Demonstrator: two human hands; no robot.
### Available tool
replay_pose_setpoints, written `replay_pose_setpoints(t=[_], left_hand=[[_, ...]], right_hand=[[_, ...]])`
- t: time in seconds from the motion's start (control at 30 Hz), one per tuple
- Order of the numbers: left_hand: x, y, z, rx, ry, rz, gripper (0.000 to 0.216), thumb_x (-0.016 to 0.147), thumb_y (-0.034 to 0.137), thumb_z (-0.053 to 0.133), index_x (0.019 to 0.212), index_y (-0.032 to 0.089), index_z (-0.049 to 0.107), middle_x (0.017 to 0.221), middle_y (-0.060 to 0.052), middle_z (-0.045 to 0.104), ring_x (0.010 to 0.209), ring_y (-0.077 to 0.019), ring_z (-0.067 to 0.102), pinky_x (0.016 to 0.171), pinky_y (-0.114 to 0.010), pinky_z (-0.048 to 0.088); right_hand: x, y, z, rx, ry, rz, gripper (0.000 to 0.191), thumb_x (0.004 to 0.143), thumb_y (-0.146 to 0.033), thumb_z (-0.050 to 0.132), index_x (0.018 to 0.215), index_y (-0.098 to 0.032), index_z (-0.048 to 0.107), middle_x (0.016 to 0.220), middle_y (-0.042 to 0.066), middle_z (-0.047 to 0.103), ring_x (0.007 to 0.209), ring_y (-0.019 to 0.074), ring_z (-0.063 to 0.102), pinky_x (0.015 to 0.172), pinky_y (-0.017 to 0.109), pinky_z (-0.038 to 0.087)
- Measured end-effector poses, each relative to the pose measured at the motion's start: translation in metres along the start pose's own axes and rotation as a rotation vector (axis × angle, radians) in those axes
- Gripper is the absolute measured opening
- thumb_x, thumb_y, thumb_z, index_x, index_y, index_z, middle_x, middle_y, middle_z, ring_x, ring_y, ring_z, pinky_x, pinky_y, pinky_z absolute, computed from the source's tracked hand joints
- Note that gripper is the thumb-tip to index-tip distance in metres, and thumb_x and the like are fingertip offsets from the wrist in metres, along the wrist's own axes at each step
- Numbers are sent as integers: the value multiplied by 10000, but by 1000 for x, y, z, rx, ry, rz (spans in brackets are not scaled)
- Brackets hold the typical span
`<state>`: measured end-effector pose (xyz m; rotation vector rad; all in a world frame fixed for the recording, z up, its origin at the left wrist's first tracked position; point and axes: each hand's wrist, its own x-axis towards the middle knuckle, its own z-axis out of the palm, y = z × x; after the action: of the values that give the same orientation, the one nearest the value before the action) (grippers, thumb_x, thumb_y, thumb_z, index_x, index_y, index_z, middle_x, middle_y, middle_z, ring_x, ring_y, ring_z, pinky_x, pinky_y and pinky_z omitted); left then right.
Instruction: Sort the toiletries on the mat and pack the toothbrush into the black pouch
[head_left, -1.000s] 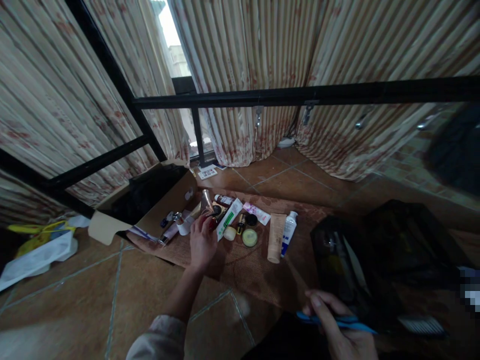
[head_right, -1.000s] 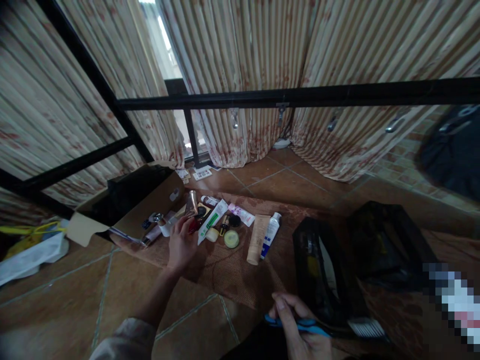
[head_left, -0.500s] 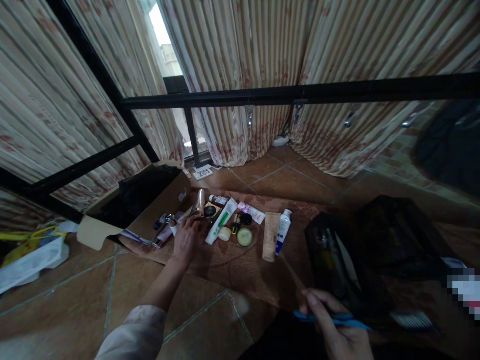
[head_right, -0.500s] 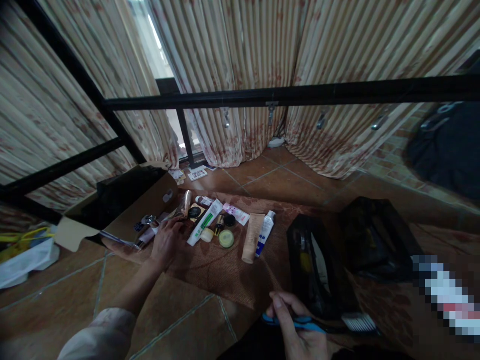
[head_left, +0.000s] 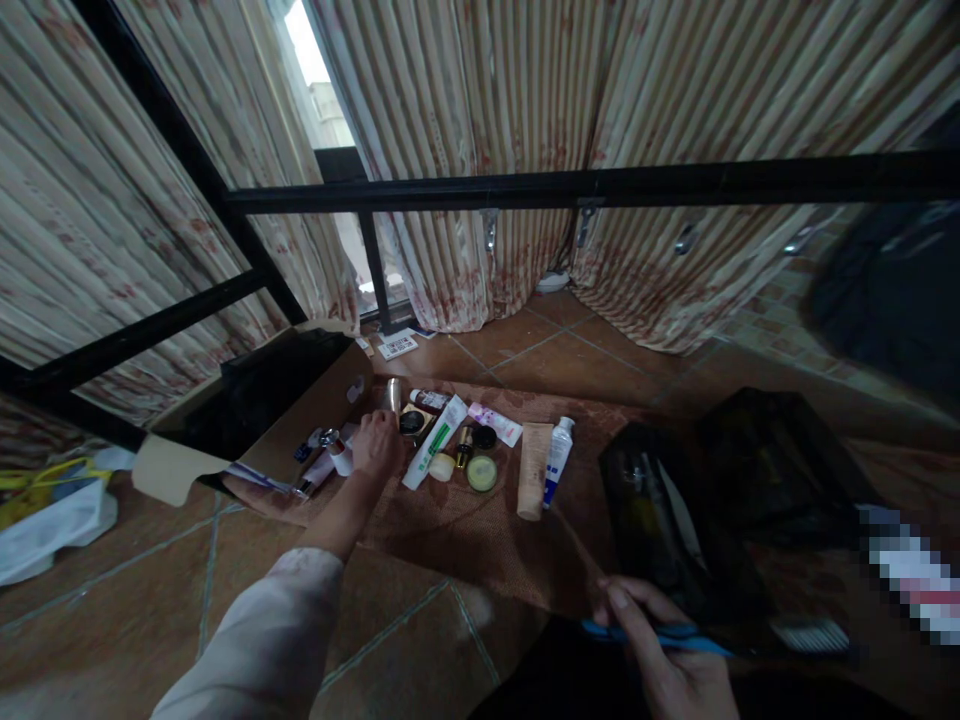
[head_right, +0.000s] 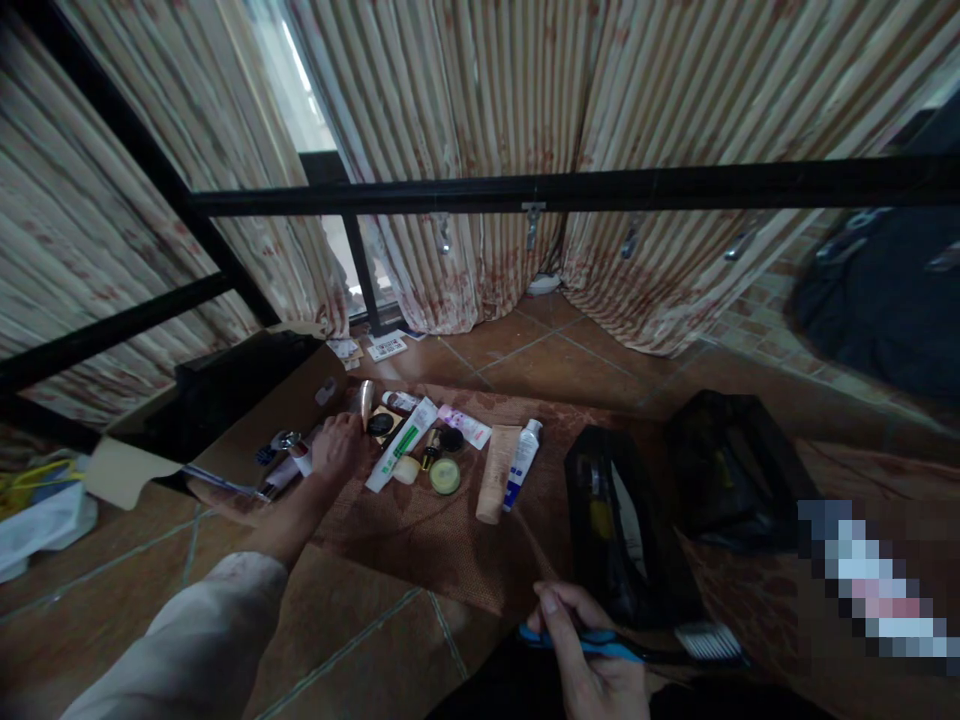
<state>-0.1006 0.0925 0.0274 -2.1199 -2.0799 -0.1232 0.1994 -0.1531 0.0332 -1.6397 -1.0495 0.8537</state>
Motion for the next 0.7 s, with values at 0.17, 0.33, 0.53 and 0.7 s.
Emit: replay_pose_setpoints(t=[0.17, 0.33, 0.53, 0.7], left_hand=[[12, -11, -10, 20, -19, -111, 338, 886, 171, 311, 1041, 73, 595, 995, -204, 646, 968, -307, 614, 763, -374, 486], [10, -24, -34, 15, 30, -158, 398, 894, 283, 363, 1206, 97, 525, 971, -175, 675, 912, -313, 655, 756, -378, 489], [1, -23, -63, 25, 35, -215, 390, 889, 369, 380, 1116, 157, 616, 992, -167, 694, 918, -331, 660, 739, -382, 486], [-16, -23, -66, 64, -19, -259, 428, 902, 424, 338, 1008, 164, 661, 907, -171, 704, 873, -339, 666, 704, -390, 486]], right_hand=[[-1, 0, -2, -3, -3, 5, 308, 801, -481, 593, 746, -193, 689, 663, 35, 670, 685, 181, 656, 655, 227, 544], [1, 2, -3, -18, -18, 30, 324, 795, -500, 593, 739, -196, 691, 657, 35, 669, 675, 183, 650, 669, 237, 542], [2, 5, -3, -25, -26, 30, 340, 794, -513, 591, 732, -195, 693, 654, 34, 670, 676, 181, 653, 668, 230, 541], [1, 2, -5, -6, -16, 28, 318, 797, -497, 594, 739, -199, 688, 661, 32, 670, 672, 175, 651, 637, 216, 540]])
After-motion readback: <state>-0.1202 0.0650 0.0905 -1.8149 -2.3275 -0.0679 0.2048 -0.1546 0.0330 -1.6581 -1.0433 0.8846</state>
